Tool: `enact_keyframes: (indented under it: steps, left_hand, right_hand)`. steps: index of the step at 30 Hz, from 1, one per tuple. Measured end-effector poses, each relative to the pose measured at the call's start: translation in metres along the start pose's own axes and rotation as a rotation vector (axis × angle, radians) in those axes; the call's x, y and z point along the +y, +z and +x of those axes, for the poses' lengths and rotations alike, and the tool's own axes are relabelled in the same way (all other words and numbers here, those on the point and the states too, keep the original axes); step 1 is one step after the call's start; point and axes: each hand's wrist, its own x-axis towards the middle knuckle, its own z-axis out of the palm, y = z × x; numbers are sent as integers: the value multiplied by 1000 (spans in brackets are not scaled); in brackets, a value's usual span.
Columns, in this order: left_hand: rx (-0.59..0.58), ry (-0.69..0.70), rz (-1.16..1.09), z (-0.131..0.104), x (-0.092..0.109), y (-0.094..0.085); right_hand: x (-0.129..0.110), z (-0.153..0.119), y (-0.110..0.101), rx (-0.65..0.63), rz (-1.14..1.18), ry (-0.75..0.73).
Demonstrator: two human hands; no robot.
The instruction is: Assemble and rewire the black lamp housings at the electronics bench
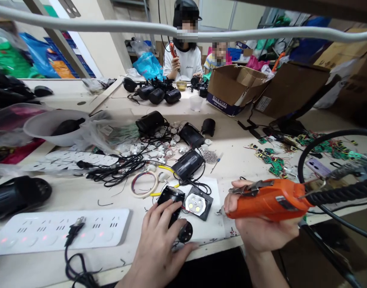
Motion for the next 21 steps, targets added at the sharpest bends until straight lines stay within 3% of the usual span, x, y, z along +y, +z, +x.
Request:
enact_keyframes:
  steps: [3, 7, 10, 18, 21]
  left_hand:
    - [20, 0, -116, 28, 16, -2]
    - [-188, 125, -51, 72, 38, 10]
    - [-284, 148, -28, 92, 47, 24]
    - [-295, 268, 64, 91, 51, 43]
    - [-266, 181, 127, 91, 47, 41]
  right_hand:
    - [1, -1, 1, -25, 5, 24]
    - [-5, -5, 2, -29, 34, 25]
    - [-11, -6, -2, -47, 47, 23]
    - [-18, -5, -18, 4, -26, -69]
    - [-20, -1, -29, -60, -38, -2]
